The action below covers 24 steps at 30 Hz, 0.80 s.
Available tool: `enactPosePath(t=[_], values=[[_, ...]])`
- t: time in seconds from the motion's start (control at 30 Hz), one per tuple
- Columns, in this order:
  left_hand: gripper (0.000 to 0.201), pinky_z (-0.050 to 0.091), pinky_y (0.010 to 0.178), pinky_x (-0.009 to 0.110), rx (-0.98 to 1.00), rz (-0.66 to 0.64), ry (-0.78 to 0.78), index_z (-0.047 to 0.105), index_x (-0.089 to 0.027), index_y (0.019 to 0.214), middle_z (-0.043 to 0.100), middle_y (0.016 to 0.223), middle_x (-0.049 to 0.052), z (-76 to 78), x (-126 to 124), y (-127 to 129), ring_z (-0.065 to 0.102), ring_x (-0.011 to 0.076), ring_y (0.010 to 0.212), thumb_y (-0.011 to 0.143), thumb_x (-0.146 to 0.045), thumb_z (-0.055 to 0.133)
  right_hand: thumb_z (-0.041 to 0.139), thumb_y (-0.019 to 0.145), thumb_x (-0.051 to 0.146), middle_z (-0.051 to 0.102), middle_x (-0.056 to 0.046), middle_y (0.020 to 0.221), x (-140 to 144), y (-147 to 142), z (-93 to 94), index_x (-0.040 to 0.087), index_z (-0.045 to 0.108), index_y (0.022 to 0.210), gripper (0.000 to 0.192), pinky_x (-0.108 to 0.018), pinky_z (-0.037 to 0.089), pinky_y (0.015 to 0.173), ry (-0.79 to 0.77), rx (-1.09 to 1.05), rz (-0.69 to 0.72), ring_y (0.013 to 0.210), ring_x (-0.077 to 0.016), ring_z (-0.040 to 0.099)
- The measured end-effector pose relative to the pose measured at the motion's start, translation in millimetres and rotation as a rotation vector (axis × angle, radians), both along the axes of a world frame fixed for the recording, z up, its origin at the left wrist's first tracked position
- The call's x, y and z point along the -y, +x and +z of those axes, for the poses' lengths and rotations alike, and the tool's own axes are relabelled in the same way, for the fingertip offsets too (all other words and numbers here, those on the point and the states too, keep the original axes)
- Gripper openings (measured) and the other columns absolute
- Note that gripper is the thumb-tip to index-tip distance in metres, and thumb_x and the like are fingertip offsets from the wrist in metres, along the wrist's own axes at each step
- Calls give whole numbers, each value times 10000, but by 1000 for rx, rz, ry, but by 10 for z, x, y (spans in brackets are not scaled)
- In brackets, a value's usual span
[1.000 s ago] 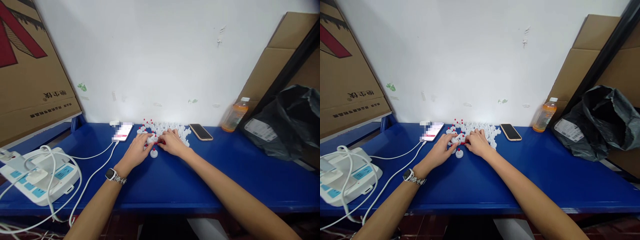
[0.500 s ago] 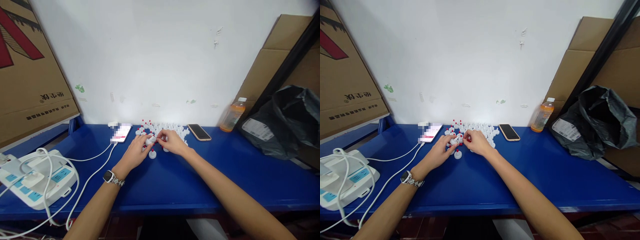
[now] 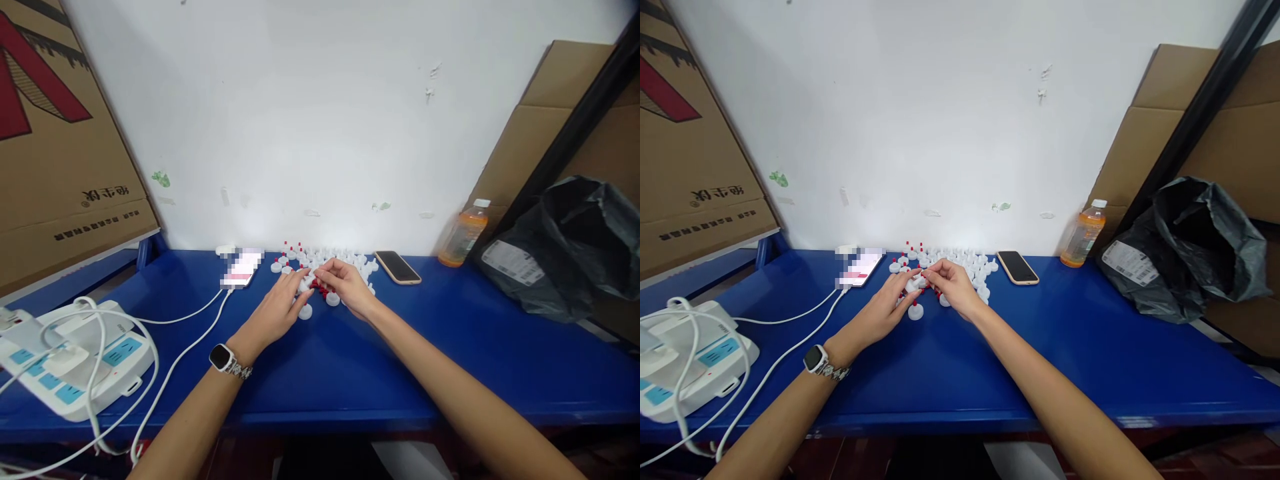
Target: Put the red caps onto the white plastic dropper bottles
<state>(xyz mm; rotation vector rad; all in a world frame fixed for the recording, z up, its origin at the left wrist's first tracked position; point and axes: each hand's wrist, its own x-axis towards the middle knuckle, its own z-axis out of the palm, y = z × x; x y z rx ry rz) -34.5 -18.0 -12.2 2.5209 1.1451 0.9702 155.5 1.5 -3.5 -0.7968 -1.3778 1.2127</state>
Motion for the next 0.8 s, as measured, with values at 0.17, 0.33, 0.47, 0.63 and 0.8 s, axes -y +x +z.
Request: enactPosePath(t=[0.17,0.33,0.47,0.63,0.8], values=[[546,435,1084,452,-19,-5,39,264,-209,1525,495,1434,151,16,50,19,479,268,1334,1028,-426,335,789,730,477,627,17,669,37,40,21,191,609,785,342,-254,365,572,-10,1,81,576,-99,492],[582,416,1104,454,-8,-26,10,175,-191,1556,438,1480,176,43,96,14,447,276,1364,1035,-423,288,801,720,466,632,14,659,108,-9,38,200,573,736,351,-267,410,600,12,0,80,586,-108,522],[613,420,1086,443,43,-17,3,123,-204,1572,472,1435,164,29,35,-14,487,269,1309,1031,-418,315,783,729,475,655,1,670,65,-51,119,202,572,741,346,-283,454,610,64,59,64,587,-121,554],[687,430,1037,483,135,192,136,105,-193,1560,512,1333,154,-33,-172,-157,530,271,1179,981,-333,447,674,822,354,675,-14,697,-437,-83,286,184,591,789,193,-262,470,636,306,320,-154,651,-135,612],[356,444,1011,463,68,266,140,492,-201,1307,549,1197,107,-16,-219,-267,528,265,1144,962,-276,450,587,808,156,707,-36,725,-1044,-248,325,163,628,761,63,-239,440,628,362,835,-238,660,-136,625]])
